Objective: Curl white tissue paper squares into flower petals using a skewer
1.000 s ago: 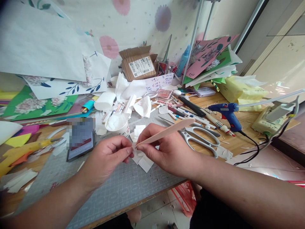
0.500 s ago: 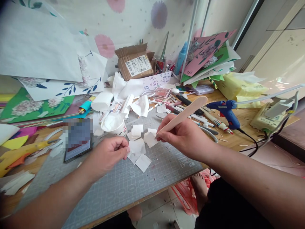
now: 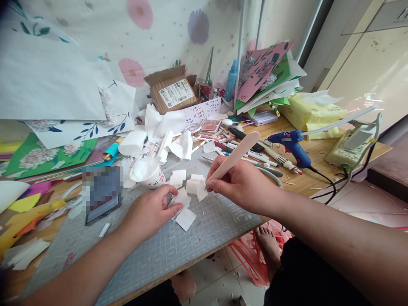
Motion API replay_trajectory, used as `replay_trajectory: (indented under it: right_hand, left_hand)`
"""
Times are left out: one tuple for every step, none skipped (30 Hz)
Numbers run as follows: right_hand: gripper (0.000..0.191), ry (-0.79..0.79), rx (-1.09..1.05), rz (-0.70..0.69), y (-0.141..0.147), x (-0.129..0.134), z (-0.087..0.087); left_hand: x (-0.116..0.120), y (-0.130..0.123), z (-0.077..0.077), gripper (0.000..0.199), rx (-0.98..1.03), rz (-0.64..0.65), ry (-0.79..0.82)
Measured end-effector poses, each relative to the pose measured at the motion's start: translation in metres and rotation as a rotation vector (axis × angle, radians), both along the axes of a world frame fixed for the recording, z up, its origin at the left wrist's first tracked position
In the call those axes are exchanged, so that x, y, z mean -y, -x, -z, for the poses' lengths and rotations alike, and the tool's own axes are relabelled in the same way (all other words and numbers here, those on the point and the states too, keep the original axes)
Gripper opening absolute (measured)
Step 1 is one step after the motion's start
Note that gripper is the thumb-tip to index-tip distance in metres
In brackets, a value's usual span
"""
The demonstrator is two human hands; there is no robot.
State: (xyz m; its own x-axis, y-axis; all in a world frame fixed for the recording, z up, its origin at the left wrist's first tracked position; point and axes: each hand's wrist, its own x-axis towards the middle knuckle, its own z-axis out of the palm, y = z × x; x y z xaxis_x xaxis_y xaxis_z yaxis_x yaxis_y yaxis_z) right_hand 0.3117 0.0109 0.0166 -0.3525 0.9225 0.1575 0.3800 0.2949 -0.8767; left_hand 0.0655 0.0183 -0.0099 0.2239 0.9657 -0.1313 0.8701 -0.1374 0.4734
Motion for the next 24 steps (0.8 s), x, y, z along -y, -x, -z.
replay_trajectory:
  right_hand:
    - [0.011, -0.008, 0.001, -0.002, 0.000, 0.000, 0.000]
    - [0.010, -0.012, 0.000, -0.005, 0.001, 0.001, -0.001]
    - [0.010, -0.015, -0.004, -0.007, 0.001, 0.002, -0.001]
    - [0.009, -0.016, -0.006, -0.010, 0.001, 0.003, -0.002]
    - [0.009, -0.016, -0.007, -0.012, 0.001, 0.004, -0.003]
    - [0.008, -0.020, -0.007, -0.013, 0.001, 0.004, -0.004]
    - [0.008, -0.026, -0.006, -0.015, 0.001, 0.005, -0.005]
    - [0.008, -0.036, -0.008, -0.017, 0.000, 0.006, -0.006]
    - [0.009, -0.045, -0.012, -0.019, 0.000, 0.007, -0.008]
    - [0.009, -0.053, -0.018, -0.020, 0.000, 0.008, -0.010]
    - [0.008, -0.057, -0.024, -0.020, -0.001, 0.008, -0.011]
    - [0.008, -0.058, -0.026, -0.018, -0.001, 0.009, -0.013]
    - [0.007, -0.056, -0.027, -0.013, -0.002, 0.010, -0.014]
    - [0.008, -0.053, -0.029, -0.007, -0.003, 0.010, -0.015]
    - [0.009, -0.047, -0.035, -0.002, -0.004, 0.011, -0.016]
    - [0.011, -0.043, -0.047, 0.002, -0.005, 0.011, -0.016]
    - [0.013, -0.038, -0.060, 0.003, -0.006, 0.011, -0.015]
    - [0.015, -0.034, -0.073, 0.002, -0.007, 0.011, -0.014]
    - [0.017, -0.030, -0.082, -0.001, -0.007, 0.011, -0.014]
    - [0.018, -0.030, -0.084, -0.005, -0.008, 0.011, -0.013]
    - [0.019, -0.033, -0.083, -0.011, -0.008, 0.011, -0.012]
    - [0.019, -0.035, -0.080, -0.018, -0.008, 0.011, -0.011]
    - [0.020, -0.035, -0.078, -0.026, -0.008, 0.011, -0.011]
    - [0.021, -0.033, -0.078, -0.031, -0.008, 0.011, -0.011]
  left_hand:
    - [0.000, -0.001, 0.001, 0.018, 0.005, -0.002, -0.004]
    - [0.000, -0.001, 0.002, 0.015, 0.017, 0.000, -0.009]
    - [0.000, -0.002, 0.004, 0.012, 0.032, 0.005, -0.012]
    - [-0.001, -0.002, 0.006, 0.009, 0.053, 0.012, -0.014]
    - [-0.001, -0.001, 0.008, 0.008, 0.078, 0.020, -0.013]
    - [-0.001, -0.001, 0.010, 0.007, 0.107, 0.026, -0.011]
    - [-0.001, -0.001, 0.011, 0.008, 0.137, 0.031, -0.006]
    - [-0.001, -0.001, 0.011, 0.009, 0.171, 0.035, 0.001]
    - [0.000, -0.001, 0.009, 0.010, 0.208, 0.038, 0.010]
    - [0.000, 0.001, 0.005, 0.011, 0.246, 0.040, 0.021]
    - [0.001, 0.003, 0.000, 0.012, 0.285, 0.039, 0.030]
    - [0.002, 0.006, -0.006, 0.013, 0.321, 0.035, 0.034]
    - [0.002, 0.010, -0.014, 0.015, 0.355, 0.021, 0.028]
    - [0.001, 0.014, -0.022, 0.016, 0.388, -0.008, 0.006]
    - [-0.001, 0.020, -0.030, 0.018, 0.414, -0.043, -0.026]
    - [-0.004, 0.025, -0.038, 0.020, 0.446, -0.101, -0.077]
    - [-0.009, 0.031, -0.044, 0.022, 0.471, -0.164, -0.129]
    - [-0.014, 0.036, -0.049, 0.022, 0.476, -0.201, -0.162]
    - [-0.021, 0.040, -0.053, 0.024, 0.473, -0.225, -0.178]
    - [-0.028, 0.044, -0.055, 0.024, 0.460, -0.243, -0.185]
    - [-0.034, 0.047, -0.058, 0.023, 0.436, -0.258, -0.190]
    - [-0.040, 0.050, -0.060, 0.022, 0.402, -0.262, -0.188]
    - [-0.045, 0.053, -0.062, 0.022, 0.362, -0.279, -0.205]
    - [-0.048, 0.055, -0.066, 0.022, 0.324, -0.294, -0.232]
